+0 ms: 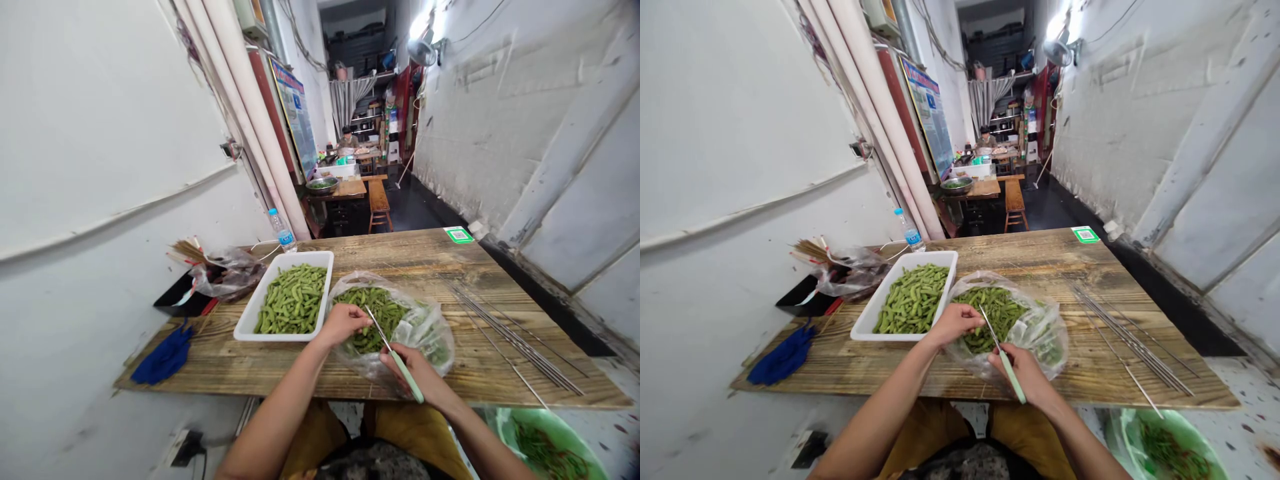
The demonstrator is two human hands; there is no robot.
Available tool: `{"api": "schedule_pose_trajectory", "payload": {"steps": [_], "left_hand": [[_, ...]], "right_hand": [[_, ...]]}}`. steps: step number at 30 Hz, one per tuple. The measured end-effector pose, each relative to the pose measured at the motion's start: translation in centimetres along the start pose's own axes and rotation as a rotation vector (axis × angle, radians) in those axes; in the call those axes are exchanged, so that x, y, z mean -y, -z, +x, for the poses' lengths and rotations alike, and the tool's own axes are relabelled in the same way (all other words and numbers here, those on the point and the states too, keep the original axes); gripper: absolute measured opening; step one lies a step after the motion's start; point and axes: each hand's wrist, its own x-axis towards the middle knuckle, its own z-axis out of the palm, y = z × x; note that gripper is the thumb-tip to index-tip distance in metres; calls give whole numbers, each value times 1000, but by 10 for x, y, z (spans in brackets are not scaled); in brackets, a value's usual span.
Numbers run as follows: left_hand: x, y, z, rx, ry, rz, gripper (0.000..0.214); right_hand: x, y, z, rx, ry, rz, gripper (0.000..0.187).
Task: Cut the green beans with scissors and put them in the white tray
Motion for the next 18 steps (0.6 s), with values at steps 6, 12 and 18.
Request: {"api": "schedule_pose_trajectory", "payload": {"steps": [6,12,18], "left_hand": [[3,4,4,-73,151,-420,16],[2,3,1,-175,135,-662,22],[6,-3,0,-132,115,-656,23]], "right_hand": [[-7,-5,4,-32,-20,24,39],[-6,-9,2,20,-64,135,51],[4,-11,1,17,-33,79,49]]}}
